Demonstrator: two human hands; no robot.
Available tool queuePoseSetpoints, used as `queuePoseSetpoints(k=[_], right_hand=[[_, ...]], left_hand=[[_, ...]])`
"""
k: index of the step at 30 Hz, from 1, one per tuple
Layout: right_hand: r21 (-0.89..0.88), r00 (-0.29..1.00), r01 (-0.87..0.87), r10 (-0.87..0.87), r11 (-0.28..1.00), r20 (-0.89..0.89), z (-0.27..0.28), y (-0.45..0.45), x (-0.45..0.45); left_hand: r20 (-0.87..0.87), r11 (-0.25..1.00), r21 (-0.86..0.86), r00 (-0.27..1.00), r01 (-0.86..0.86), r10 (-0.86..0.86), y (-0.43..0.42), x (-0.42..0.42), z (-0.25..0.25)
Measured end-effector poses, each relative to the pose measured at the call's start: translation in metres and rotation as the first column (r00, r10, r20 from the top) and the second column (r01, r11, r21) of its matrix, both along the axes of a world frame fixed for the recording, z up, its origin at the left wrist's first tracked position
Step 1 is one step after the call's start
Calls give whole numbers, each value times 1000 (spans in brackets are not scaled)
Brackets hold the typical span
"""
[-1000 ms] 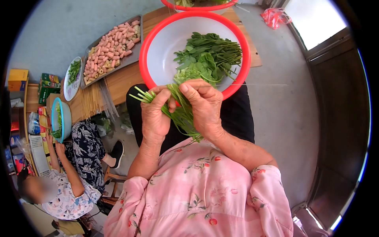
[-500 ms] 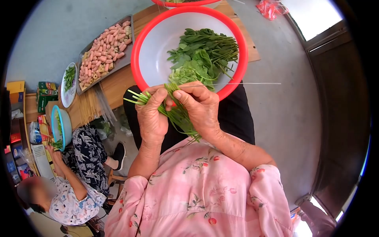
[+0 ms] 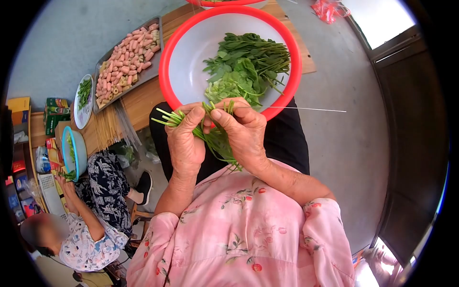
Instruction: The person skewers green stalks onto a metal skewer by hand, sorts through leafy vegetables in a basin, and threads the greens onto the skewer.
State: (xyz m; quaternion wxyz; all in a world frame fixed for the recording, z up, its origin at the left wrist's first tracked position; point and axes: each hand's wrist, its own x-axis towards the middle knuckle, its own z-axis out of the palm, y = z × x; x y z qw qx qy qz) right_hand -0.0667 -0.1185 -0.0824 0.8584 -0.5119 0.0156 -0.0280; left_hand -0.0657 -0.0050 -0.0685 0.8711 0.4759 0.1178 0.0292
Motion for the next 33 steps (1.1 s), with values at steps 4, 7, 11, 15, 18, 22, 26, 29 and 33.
queuePoseSetpoints(k=[4,7,11,15,18,22,26,29,33], right_hand=[[85,997,53,-48,995,-63,7,1,-1],[112,991,-46,60,993,-121,9,0,0],[14,995,-81,81,997,-65,5,0,-2],[62,999,42,-42,997,-6,6,2,-2],[80,999,-25,28,996,-34,11,0,0],[13,991,-127,127,992,-45,17,-3,0],[28,999,-52,53,998,-7,10,0,-3],[-3,999,-7,7,1000,34,14,1,-8],[35,996,-65,67,997,-67,19,-2,-13]], left_hand=[[12,1000,20,1000,-9,9,0,1,5],[1,1000,22,1000,16,-16,-1,0,4],[36,1000,24,999,10,-11,-2,-1,2],[30,997,67,999,-33,31,-1,0,4],[48,999,35,999,3,-5,0,-1,5],[32,998,68,999,1,-3,1,-5,4],[74,992,121,997,-28,19,0,-8,9],[70,993,98,996,-61,54,-2,-11,14],[41,990,104,995,-93,89,3,-14,17]])
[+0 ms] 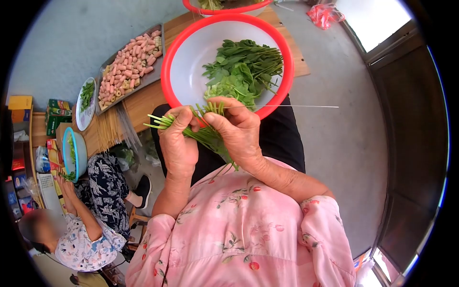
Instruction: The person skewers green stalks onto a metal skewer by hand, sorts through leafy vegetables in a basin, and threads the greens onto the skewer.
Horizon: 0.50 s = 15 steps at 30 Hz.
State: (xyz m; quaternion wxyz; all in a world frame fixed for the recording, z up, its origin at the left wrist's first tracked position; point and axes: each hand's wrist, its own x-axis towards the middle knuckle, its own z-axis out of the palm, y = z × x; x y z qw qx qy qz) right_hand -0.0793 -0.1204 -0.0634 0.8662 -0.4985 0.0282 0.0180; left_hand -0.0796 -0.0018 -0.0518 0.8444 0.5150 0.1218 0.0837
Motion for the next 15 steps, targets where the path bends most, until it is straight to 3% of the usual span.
queuePoseSetpoints(k=[2,8,11,15], right_hand=[[-52,980,115,-105,992,170,-11,0,-1],[-26,991,50,-46,998,124,0,-9,-6],[-58,969,39,-24,998,245,4,-10,-6],[-74,973,22,-5,997,229,9,-12,-13]], left_hand=[[16,1000,-10,1000,-22,23,2,-2,0],[56,999,-14,998,-32,33,2,-9,10],[67,999,-36,998,-18,20,0,-14,15],[83,999,-32,996,-16,19,-1,-20,20]])
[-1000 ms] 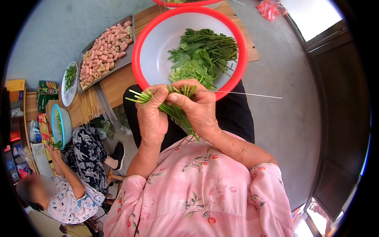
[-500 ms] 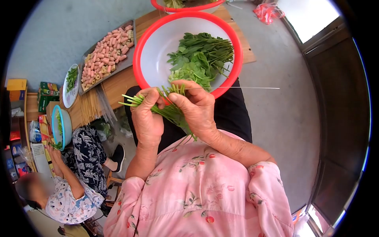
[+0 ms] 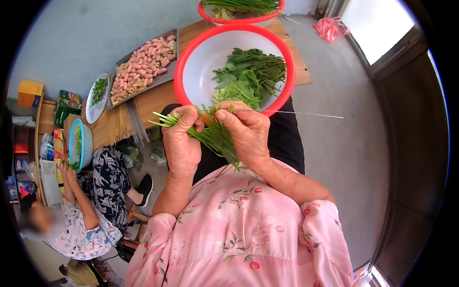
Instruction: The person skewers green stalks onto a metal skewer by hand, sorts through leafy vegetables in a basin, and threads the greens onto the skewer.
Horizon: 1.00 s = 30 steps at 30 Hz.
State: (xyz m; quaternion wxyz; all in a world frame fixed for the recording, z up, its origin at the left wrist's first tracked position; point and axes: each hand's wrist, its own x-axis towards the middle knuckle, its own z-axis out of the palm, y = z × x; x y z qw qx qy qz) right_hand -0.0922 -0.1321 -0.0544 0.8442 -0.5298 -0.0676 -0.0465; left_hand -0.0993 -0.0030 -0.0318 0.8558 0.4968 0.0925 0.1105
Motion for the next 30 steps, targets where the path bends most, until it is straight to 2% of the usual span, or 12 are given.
queuePoseSetpoints(k=[5,9,12,14,21,27,30], right_hand=[[105,997,63,-59,992,-41,8,5,-11],[115,999,54,-53,992,-12,11,5,-15],[106,998,58,-59,993,6,15,6,-14],[-100,990,61,-47,993,132,13,4,-8],[-51,998,41,-38,998,50,5,5,-7],[-126,989,46,-27,991,142,-2,6,-1],[-86,998,29,-23,996,66,0,5,-1]], left_hand=[[50,999,50,999,17,-19,-2,-7,3],[54,1000,8,998,-8,8,-6,-10,8],[73,1000,-3,997,4,-4,-4,-11,11],[55,1000,-2,998,10,-10,-3,-11,12],[31,999,-3,999,-34,34,2,-9,4],[-15,999,-20,999,-48,48,13,-7,-2],[-25,998,-50,999,-38,37,15,-4,-7]])
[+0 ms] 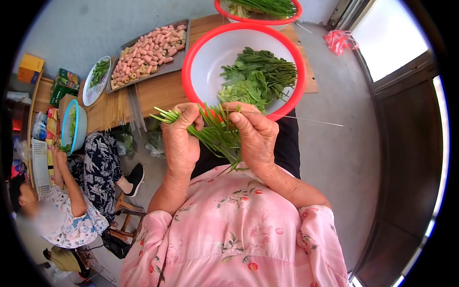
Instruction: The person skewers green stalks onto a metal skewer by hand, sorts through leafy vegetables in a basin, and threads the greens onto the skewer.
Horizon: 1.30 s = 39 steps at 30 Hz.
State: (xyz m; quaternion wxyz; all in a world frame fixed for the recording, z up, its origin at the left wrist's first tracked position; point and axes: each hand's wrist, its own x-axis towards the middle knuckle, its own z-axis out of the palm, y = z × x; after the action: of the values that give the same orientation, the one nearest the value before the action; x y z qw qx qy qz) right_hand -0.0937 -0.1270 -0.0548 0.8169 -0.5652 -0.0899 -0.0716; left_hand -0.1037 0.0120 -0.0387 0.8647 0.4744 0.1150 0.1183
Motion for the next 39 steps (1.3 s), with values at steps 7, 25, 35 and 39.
queuePoseSetpoints(k=[7,25,35,39], right_hand=[[-51,1000,-24,25,998,13,-7,0,7],[-38,994,-11,6,999,-108,-11,-6,20],[-97,985,-54,37,994,-170,-14,-6,26],[-115,978,-63,38,991,-207,-12,-5,26]], left_hand=[[-16,1000,-24,1000,-2,2,1,5,-5],[-22,999,-25,999,38,-39,9,21,-18],[-47,1000,-14,999,28,-28,8,27,-25],[-79,999,-16,996,32,-33,7,28,-22]])
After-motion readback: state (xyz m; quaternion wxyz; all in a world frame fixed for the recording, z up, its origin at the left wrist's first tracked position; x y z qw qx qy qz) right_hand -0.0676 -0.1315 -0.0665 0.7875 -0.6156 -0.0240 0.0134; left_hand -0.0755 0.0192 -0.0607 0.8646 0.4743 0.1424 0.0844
